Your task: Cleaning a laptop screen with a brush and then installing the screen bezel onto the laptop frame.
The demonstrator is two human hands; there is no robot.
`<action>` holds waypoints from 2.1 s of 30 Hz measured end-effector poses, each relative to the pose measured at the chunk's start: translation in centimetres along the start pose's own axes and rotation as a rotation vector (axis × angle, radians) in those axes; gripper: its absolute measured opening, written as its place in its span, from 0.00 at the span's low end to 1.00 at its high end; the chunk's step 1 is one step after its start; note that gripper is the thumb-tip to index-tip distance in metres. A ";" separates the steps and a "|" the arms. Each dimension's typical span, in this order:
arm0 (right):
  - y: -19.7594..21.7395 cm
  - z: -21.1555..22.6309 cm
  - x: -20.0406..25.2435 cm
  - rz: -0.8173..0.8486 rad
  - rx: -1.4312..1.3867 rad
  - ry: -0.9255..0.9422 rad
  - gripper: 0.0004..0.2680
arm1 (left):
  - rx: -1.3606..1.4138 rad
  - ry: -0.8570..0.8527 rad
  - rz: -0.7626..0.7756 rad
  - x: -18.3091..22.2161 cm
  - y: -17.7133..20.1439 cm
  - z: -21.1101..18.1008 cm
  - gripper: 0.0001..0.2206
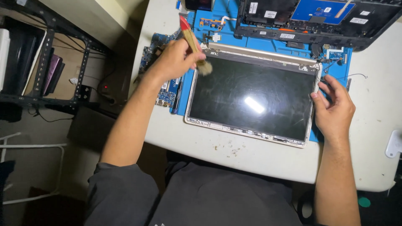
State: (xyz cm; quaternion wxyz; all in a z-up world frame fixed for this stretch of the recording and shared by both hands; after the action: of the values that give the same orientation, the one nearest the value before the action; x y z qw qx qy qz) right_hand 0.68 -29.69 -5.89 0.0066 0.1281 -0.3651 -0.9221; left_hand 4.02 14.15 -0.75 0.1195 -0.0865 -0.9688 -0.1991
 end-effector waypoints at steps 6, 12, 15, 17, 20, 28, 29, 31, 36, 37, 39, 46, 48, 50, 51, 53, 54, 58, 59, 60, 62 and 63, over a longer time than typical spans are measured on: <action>-0.1 -0.2 0.0 -0.004 0.013 0.023 0.17 | -0.195 0.253 0.780 3.8 -1.3 -2.6 0.06; -0.3 -0.8 0.0 -0.004 0.001 0.019 0.17 | 0.013 -0.282 -0.101 -0.4 2.1 0.2 0.08; -0.2 -0.7 0.0 -0.004 0.011 0.019 0.17 | 0.024 -0.346 -0.133 -2.2 1.3 0.9 0.07; -0.2 -0.7 0.1 -0.003 0.010 0.024 0.17 | -0.001 -0.338 -0.115 -1.9 1.0 1.3 0.08; -0.2 -0.6 0.0 -0.004 0.016 0.026 0.17 | -0.093 -0.255 -0.041 -0.3 0.9 0.5 0.10; -0.2 -0.6 0.1 -0.003 0.027 0.035 0.17 | -0.203 0.194 0.399 6.9 -1.8 -2.8 0.09; -0.2 -0.7 0.1 -0.004 0.028 0.038 0.17 | -0.218 0.193 0.521 7.3 -2.1 -2.8 0.09; -0.3 -0.8 0.0 0.001 0.027 0.046 0.17 | -0.230 0.195 0.636 7.5 -2.1 -2.4 0.08; -0.2 -0.9 0.1 -0.006 0.045 0.082 0.17 | 0.083 -0.242 -0.043 4.1 -1.1 1.4 0.10; -0.2 -1.1 0.1 -0.006 0.046 0.080 0.17 | 0.082 -0.243 -0.041 4.5 -1.7 0.9 0.10; -0.4 -1.4 0.2 -0.012 0.030 0.081 0.16 | 0.011 0.061 0.197 4.8 -3.0 -0.1 0.10; -0.4 -1.0 0.1 -0.019 0.030 0.062 0.16 | -0.094 0.157 0.452 4.3 -3.8 -2.2 0.09; -0.4 -0.9 0.0 -0.012 0.022 0.057 0.16 | -0.050 -0.205 -0.084 1.7 -2.2 0.2 0.11; -0.4 -0.8 0.3 -0.013 0.007 0.042 0.16 | -0.013 -0.121 -0.005 2.2 -3.1 -0.4 0.11; -0.4 -0.7 0.1 -0.017 -0.010 0.027 0.16 | 0.020 -0.037 0.074 2.2 -3.5 -0.9 0.10; -0.1 0.1 -0.2 -0.034 0.009 0.021 0.16 | -0.006 0.115 0.300 4.2 -5.7 -3.4 0.10; -0.1 0.5 -0.1 -0.025 0.025 0.015 0.16 | -0.023 0.289 0.515 5.7 -7.0 -4.2 0.09; -0.2 0.2 0.0 -0.015 0.026 -0.013 0.16 | -0.064 0.196 0.542 4.3 -5.5 -3.5 0.09; -0.2 0.3 0.2 -0.011 0.026 -0.011 0.16 | 0.039 0.044 0.228 3.2 -4.7 -2.4 0.09; -0.1 0.5 0.0 -0.015 0.025 -0.004 0.17 | 0.135 -0.115 -0.087 2.0 -3.6 -1.5 0.11; -0.2 0.3 0.0 -0.020 0.020 0.000 0.16 | 0.146 -0.231 -0.290 0.7 -3.4 -0.2 0.09; -0.2 0.1 0.0 -0.022 0.014 0.003 0.16 | 0.155 -0.346 -0.493 0.0 -3.1 0.3 0.09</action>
State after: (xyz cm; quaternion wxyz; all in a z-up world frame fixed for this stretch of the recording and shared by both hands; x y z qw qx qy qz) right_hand 0.65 -29.49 -5.92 -0.0039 0.1334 -0.3700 -0.9194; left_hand 3.24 11.45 -2.17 -0.0928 0.1277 -0.9789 -0.1297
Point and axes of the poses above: each hand's wrist, its own x-axis away from the middle knuckle, its own y-axis out of the back of the hand, z = x × y, the point moved 1 cm from there along -x, towards the middle knuckle, and after that the axes turned 14 degrees about x, right-handed, at the moved point
